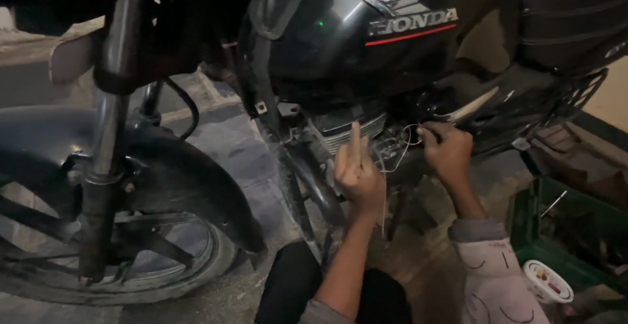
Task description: The person kneels beside a Honda motorcycle and works on a thin wire or cable near the engine, twisting and threading it with both hands around the engine area. They continue manipulating and securing the wire throughout the episode.
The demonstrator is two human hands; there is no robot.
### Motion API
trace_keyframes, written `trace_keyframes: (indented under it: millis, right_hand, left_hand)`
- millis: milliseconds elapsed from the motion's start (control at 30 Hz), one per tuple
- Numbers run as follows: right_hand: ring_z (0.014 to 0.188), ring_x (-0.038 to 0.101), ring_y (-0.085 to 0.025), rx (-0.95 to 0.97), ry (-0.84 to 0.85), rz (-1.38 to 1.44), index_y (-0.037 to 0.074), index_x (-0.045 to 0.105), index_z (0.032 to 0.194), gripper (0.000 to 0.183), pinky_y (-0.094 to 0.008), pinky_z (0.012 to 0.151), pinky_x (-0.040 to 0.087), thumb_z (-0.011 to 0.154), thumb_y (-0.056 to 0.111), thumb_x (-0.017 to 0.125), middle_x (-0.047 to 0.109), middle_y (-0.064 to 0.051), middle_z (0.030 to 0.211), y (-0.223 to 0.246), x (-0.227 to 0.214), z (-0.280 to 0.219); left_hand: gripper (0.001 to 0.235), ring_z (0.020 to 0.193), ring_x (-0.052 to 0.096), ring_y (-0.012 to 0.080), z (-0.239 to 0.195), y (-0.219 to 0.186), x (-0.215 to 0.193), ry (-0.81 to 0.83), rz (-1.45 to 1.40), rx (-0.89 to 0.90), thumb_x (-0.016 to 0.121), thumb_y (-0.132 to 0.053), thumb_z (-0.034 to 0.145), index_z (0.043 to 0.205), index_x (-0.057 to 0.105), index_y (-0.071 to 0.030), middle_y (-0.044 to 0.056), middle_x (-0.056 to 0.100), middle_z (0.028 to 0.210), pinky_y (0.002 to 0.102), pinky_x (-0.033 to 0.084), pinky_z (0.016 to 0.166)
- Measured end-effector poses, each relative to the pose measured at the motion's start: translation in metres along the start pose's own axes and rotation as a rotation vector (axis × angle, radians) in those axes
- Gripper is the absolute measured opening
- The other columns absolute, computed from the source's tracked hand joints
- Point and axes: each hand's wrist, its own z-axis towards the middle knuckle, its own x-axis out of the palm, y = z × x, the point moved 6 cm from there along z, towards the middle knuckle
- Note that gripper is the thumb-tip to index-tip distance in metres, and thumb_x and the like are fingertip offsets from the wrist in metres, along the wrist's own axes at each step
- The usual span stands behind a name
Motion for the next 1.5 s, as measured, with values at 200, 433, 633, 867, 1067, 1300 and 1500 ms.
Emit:
trace_keyframes:
  millis: [200,433,633,867,1067,1300,1500]
  right_hand:
    - [0.083,0.076,-0.031,0.014,-0.014,0.008,0.0,0.081,0.104,0.017,-0.039,0.075,0.06,0.093,0.013,0.081,0.077,-0.02,0.098,-0.005,-0.001,-0.001]
    - [0.084,0.077,-0.03,0.029,-0.008,0.046,0.0,0.08,0.106,0.018,-0.038,0.075,0.059,0.093,0.012,0.08,0.077,-0.02,0.098,0.011,-0.008,0.003]
    - [0.083,0.076,-0.031,-0.027,-0.02,0.041,-0.001,0.079,0.102,0.017,-0.038,0.075,0.059,0.09,0.011,0.082,0.076,-0.02,0.094,0.013,-0.01,0.004]
    - [0.086,0.077,-0.032,-0.094,-0.036,0.047,-0.003,0.078,0.101,0.014,-0.037,0.077,0.059,0.091,0.007,0.079,0.075,-0.02,0.096,0.013,-0.009,0.002]
    - [0.082,0.075,-0.035,-0.146,-0.02,-0.016,-0.002,0.079,0.101,0.013,-0.039,0.073,0.058,0.091,0.007,0.081,0.075,-0.021,0.094,0.016,-0.008,0.002]
    - [0.066,0.072,-0.031,-0.065,0.024,-0.037,-0.004,0.081,0.1,0.013,-0.041,0.06,0.055,0.094,0.007,0.079,0.076,-0.021,0.087,0.019,-0.008,0.003]
    - [0.082,0.077,-0.029,-0.038,-0.017,0.073,-0.003,0.079,0.104,0.014,-0.036,0.072,0.059,0.092,0.004,0.077,0.077,-0.02,0.096,0.016,-0.01,0.003]
  left_hand:
    - [0.03,0.055,0.058,0.0206,-0.026,0.019,0.022,0.222,0.042,-0.005,0.065,-0.013,0.107,0.134,0.069,0.001,0.015,0.073,0.089,0.036,0.044,0.05]
    - [0.024,0.082,0.073,0.0299,-0.056,0.045,0.059,0.371,-0.041,0.019,0.056,-0.023,0.116,0.115,0.071,-0.004,0.015,0.075,0.106,0.039,0.058,0.072]
    - [0.018,0.078,0.069,0.0416,-0.042,0.046,0.083,0.588,0.129,-0.085,0.061,-0.009,0.1,0.104,0.075,0.0,0.021,0.071,0.093,0.048,0.055,0.069]
    - [0.024,0.091,0.072,0.0393,-0.045,0.05,0.096,0.734,-0.09,-0.204,0.064,-0.004,0.086,0.106,0.078,-0.005,0.019,0.075,0.099,0.044,0.058,0.081]
    - [0.024,0.092,0.077,0.0235,-0.065,0.07,0.107,0.758,-0.342,-0.464,0.063,-0.004,0.089,0.107,0.077,-0.007,0.011,0.079,0.102,0.034,0.06,0.082]
    - [0.017,0.07,0.06,0.0137,-0.076,0.085,0.109,0.734,-0.44,-0.775,0.073,-0.019,0.1,0.106,0.079,-0.004,0.007,0.074,0.086,0.031,0.049,0.063]
    - [0.024,0.078,0.062,0.0111,-0.085,0.09,0.112,0.776,-0.662,-0.865,0.064,-0.024,0.108,0.104,0.077,-0.004,0.003,0.075,0.091,0.029,0.051,0.07]
